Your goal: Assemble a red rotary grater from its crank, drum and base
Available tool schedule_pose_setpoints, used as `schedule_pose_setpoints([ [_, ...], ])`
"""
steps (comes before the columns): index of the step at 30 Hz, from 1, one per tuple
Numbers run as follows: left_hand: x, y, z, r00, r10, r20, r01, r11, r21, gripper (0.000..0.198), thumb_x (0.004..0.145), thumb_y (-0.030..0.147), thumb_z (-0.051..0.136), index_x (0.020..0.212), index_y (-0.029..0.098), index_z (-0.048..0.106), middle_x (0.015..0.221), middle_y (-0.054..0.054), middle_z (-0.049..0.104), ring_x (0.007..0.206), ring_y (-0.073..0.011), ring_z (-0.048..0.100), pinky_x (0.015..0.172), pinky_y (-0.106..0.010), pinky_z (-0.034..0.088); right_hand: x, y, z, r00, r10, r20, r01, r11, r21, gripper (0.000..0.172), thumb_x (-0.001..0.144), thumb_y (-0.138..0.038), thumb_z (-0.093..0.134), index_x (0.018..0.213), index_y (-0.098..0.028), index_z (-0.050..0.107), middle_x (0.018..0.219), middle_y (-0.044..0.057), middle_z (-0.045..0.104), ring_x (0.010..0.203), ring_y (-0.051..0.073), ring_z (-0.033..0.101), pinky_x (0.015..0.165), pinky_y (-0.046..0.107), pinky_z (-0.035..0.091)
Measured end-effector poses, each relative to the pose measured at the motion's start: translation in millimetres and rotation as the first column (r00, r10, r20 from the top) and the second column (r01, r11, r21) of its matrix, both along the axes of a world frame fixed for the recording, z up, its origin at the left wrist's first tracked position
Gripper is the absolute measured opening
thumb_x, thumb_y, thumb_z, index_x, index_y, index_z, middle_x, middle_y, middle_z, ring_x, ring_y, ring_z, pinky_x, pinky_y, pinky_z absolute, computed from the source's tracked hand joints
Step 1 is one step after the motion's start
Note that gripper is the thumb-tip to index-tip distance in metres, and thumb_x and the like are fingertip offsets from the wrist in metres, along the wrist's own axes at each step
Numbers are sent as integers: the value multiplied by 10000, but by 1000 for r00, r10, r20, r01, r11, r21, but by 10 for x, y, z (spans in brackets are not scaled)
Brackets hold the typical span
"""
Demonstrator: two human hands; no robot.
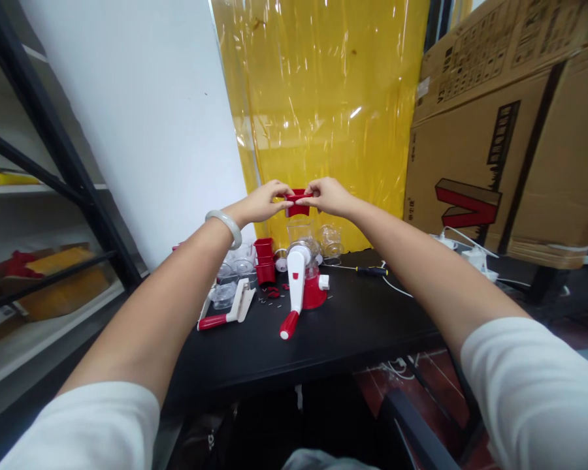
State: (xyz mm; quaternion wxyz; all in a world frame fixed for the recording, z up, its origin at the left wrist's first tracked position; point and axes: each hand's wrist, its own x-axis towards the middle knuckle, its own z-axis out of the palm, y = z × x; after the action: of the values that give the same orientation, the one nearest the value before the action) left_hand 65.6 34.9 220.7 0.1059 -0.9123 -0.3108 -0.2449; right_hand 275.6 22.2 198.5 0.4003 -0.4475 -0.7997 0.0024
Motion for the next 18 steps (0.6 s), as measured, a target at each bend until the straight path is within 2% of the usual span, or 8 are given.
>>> schedule_pose_setpoints([
  [4,-32,40,-43,1000,11,-27,-12,999,-34,204,884,299,588,1036,180,653,1119,-79,628,1057,-203,585,974,-343,437,-22,-11,-31,998,25,51,-24,999,-31,246,810,-384,709,797,-140,688,666,28,645,595,136,577,648,279,414],
  [13,-32,125,-145,998,-51,-33,51,999,8,237,860,296,612,1046,159,663,1136,-101,678,1047,-218,616,958,-367,448,-46,38,-108,969,-98,228,79,993,93,306,829,-434,667,789,-139,736,662,39,656,615,127,540,593,263,329],
  [18,-54,127,-148,998,21,-67,-21,1000,2,297,844,334,624,1073,152,678,1122,-102,697,1044,-227,622,941,-355,450,-67,33,-83,950,-116,291,92,991,94,306,815,-447,680,799,-150,751,688,53,668,619,137,542,574,265,318],
])
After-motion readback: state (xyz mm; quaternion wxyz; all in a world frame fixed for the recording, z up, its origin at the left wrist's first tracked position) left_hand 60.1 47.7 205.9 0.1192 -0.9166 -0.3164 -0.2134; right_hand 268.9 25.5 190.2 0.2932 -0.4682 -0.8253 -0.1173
